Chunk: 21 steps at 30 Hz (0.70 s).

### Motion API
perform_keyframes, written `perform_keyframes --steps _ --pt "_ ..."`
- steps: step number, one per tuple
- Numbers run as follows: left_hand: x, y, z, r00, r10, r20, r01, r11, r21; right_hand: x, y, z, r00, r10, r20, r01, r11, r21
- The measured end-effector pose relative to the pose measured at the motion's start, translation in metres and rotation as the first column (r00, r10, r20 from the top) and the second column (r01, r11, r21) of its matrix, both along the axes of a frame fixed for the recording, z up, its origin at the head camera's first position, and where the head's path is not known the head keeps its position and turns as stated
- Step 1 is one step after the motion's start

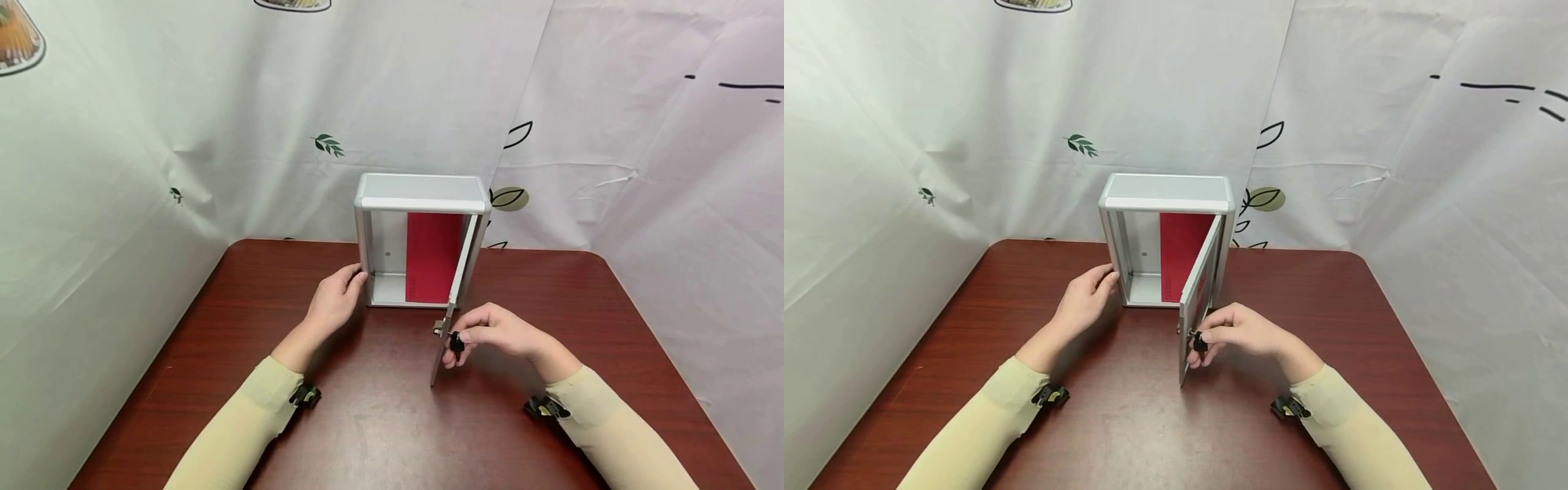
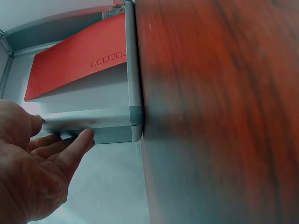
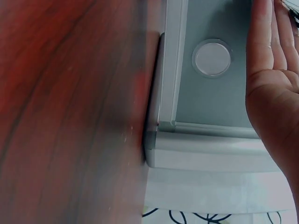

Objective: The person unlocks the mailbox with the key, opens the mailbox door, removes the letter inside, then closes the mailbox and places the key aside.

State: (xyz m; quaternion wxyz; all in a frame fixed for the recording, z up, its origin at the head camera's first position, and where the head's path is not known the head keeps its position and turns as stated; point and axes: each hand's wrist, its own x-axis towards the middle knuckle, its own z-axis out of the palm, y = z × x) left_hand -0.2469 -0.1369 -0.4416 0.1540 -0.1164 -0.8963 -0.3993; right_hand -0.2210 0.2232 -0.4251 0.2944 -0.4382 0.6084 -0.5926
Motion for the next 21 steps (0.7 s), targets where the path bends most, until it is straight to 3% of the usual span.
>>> perform_keyframes --steps 21 --pt "-0.001 -0.001 -0.001 1.0 -0.004 0.019 0.004 1.0 0.008 0.002 0.027 -0.005 1.0 -0.007 0.019 0.008 0.998 -0.059"
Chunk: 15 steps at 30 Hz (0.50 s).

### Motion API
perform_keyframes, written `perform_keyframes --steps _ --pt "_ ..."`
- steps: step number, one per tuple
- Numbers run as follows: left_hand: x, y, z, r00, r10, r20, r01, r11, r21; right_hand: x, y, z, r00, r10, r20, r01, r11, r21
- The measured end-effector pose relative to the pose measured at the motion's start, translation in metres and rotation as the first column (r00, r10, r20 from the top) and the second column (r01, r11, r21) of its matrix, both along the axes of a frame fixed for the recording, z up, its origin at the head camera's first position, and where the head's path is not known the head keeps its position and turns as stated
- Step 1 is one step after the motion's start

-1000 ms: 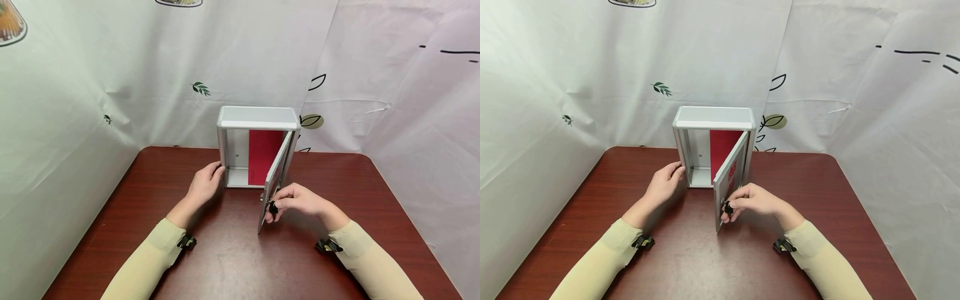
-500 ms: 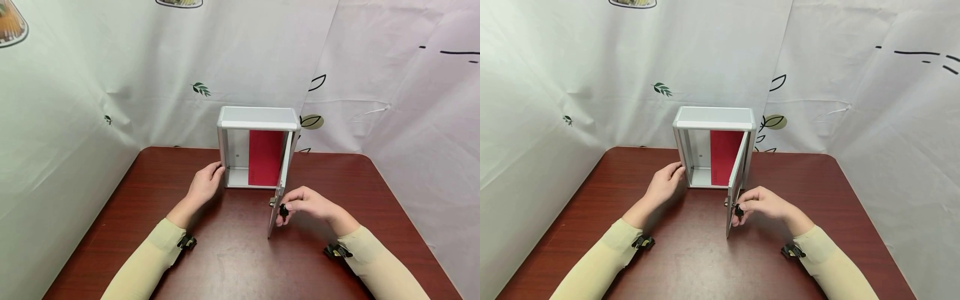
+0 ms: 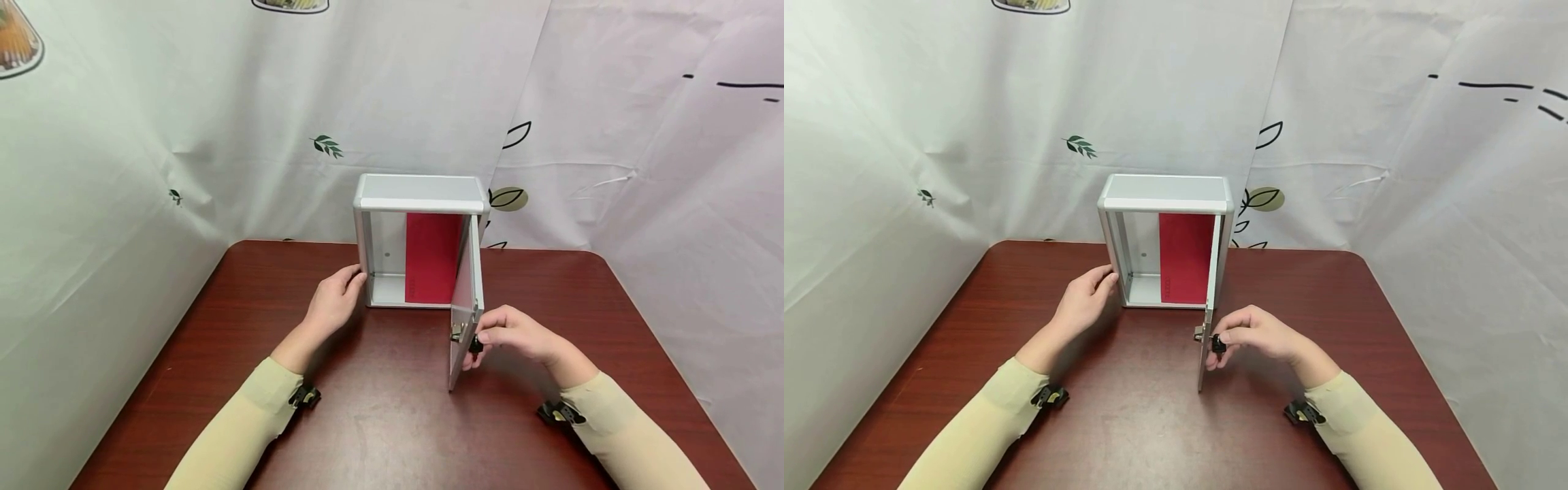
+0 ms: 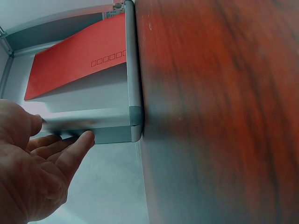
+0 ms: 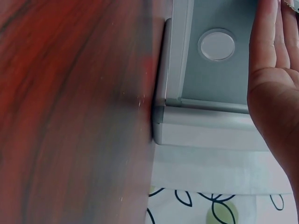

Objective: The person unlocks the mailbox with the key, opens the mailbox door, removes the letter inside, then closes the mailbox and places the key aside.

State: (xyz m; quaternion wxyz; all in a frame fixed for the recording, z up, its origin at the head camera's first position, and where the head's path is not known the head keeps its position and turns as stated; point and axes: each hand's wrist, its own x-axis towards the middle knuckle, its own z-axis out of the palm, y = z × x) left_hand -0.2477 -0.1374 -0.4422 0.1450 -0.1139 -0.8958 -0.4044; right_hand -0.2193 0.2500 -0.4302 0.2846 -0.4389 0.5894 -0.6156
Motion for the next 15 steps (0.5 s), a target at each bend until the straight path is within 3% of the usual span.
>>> perform_keyframes --steps 6,15 --pt "0.0 0.0 0.0 1.0 0.005 0.003 -0.005 1.0 -0.002 0.001 0.005 0.001 0.999 0.003 0.035 -0.003 1.0 -0.014" --pt "-0.002 -0.001 -0.001 1.0 0.005 0.019 -0.005 1.0 -0.001 0.0 0.016 0.0 1.0 -0.007 0.014 0.008 1.0 -0.015"
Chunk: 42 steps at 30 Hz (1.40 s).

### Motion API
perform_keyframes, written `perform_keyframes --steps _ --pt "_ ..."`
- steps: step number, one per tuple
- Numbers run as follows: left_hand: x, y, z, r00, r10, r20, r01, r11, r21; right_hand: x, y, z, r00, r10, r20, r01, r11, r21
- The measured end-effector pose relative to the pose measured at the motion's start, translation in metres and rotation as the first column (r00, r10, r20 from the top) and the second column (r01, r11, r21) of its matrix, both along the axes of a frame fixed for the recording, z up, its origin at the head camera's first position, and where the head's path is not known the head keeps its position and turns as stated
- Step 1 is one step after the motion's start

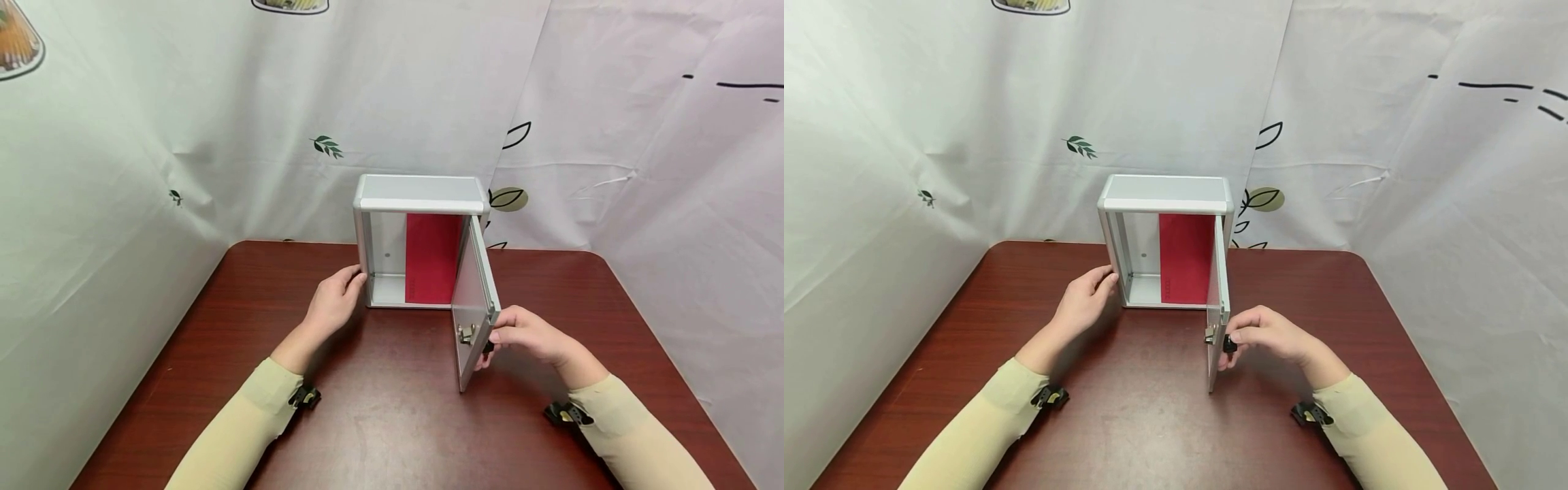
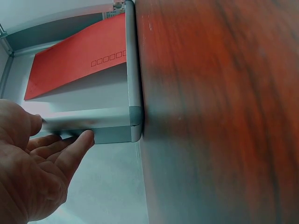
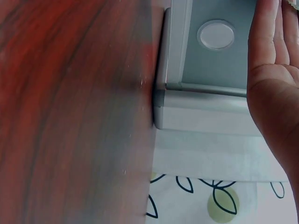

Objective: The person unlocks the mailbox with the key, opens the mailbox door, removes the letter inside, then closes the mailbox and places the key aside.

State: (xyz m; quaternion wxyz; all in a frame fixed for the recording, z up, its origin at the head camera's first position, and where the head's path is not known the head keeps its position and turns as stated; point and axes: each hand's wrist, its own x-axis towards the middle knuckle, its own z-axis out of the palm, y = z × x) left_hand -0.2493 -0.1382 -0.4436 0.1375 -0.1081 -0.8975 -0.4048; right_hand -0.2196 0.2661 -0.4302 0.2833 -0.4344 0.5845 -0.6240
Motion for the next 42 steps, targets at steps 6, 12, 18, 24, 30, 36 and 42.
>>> perform_keyframes --steps 6,12,18,24,30,36,42 --pt "0.0 0.0 0.0 1.0 -0.005 0.006 0.005 1.0 0.01 -0.002 0.004 0.001 1.0 0.015 0.003 -0.015 1.0 -0.004" --pt "0.001 0.0 0.0 1.0 -0.008 0.008 0.008 1.0 0.016 -0.001 0.008 0.002 1.0 0.001 0.015 -0.001 1.0 0.001" --pt "0.002 0.0 0.002 1.0 -0.009 0.012 0.009 1.0 -0.005 -0.002 0.009 0.001 1.0 0.027 0.014 -0.026 0.999 -0.038" --pt "0.007 0.003 0.01 0.998 -0.002 0.055 0.005 0.999 -0.045 -0.003 0.01 0.0 0.999 0.028 0.029 -0.027 0.999 -0.036" --pt "0.012 0.004 0.017 0.996 -0.002 0.086 0.009 0.997 -0.08 -0.004 0.011 -0.001 1.0 0.019 0.01 -0.019 0.999 -0.033" --pt "0.015 0.001 0.026 0.999 0.051 0.012 -0.05 0.993 -0.106 -0.004 0.011 0.0 1.0 0.02 0.009 -0.02 0.999 -0.042" --pt "0.024 0.0 0.038 0.992 0.085 -0.092 -0.096 0.987 -0.126 -0.002 0.011 0.002 1.0 0.006 -0.017 -0.006 0.999 -0.032"
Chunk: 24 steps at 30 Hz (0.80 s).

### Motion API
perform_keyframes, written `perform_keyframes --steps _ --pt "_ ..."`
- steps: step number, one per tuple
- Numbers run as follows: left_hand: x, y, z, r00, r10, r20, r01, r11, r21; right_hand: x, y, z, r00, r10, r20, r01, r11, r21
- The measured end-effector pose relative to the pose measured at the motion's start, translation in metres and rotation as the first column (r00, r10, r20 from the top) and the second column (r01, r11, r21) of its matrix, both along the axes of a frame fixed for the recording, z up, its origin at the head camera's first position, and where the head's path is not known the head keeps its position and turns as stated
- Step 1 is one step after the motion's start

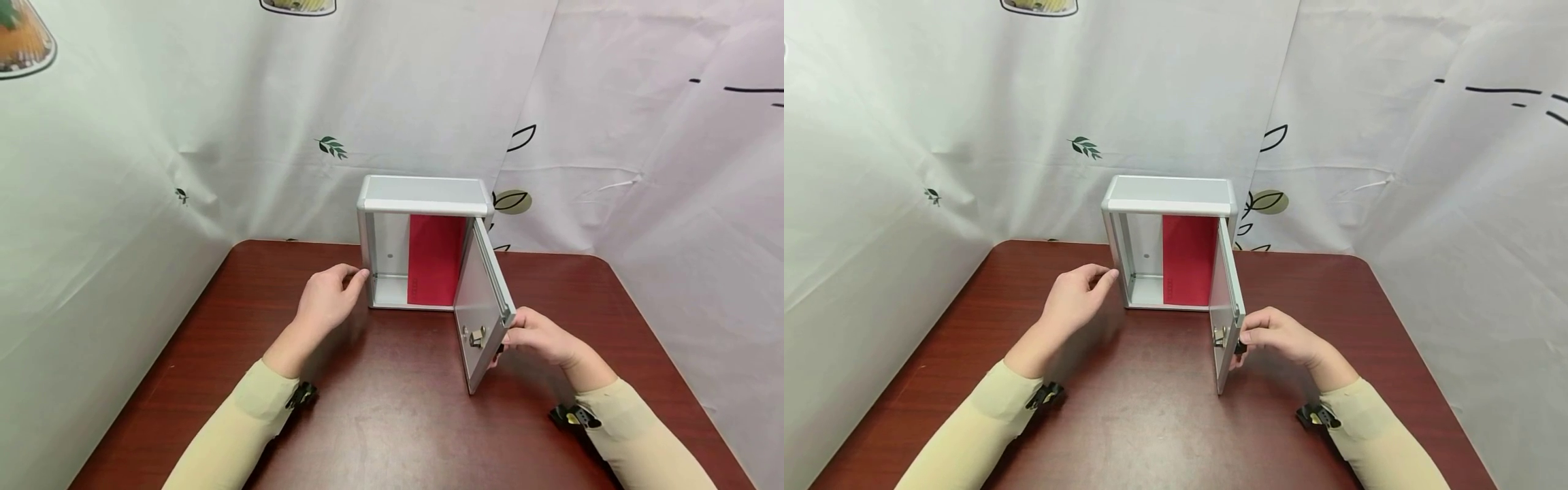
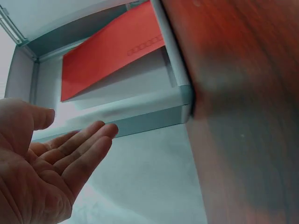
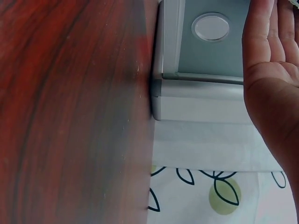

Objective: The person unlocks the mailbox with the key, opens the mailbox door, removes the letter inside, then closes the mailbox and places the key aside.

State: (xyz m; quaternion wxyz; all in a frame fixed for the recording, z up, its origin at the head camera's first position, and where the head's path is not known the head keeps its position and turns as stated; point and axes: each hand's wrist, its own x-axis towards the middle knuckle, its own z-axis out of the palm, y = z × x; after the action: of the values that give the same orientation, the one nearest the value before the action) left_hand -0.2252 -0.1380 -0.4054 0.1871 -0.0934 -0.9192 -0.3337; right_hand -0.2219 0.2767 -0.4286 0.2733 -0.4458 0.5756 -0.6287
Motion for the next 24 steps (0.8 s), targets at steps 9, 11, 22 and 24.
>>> perform_keyframes --steps 9,11,22,24 --pt "0.008 0.011 0.004 0.991 -0.13 -0.013 0.13 0.989 0.066 0.001 0.002 0.001 1.0 -0.017 -0.012 0.017 1.0 0.002" --pt "0.009 0.013 0.003 0.988 -0.153 -0.01 0.153 0.984 0.09 0.001 0.002 0.0 1.0 -0.016 -0.005 0.016 1.0 0.0" --pt "0.001 0.03 -0.009 0.956 -0.267 0.124 0.222 0.93 0.292 0.0 0.0 -0.001 1.0 0.001 0.021 -0.001 1.0 -0.003" --pt "-0.003 0.035 -0.012 0.947 -0.285 0.147 0.23 0.923 0.309 0.0 0.001 -0.001 1.0 -0.003 0.011 0.003 1.0 -0.007"
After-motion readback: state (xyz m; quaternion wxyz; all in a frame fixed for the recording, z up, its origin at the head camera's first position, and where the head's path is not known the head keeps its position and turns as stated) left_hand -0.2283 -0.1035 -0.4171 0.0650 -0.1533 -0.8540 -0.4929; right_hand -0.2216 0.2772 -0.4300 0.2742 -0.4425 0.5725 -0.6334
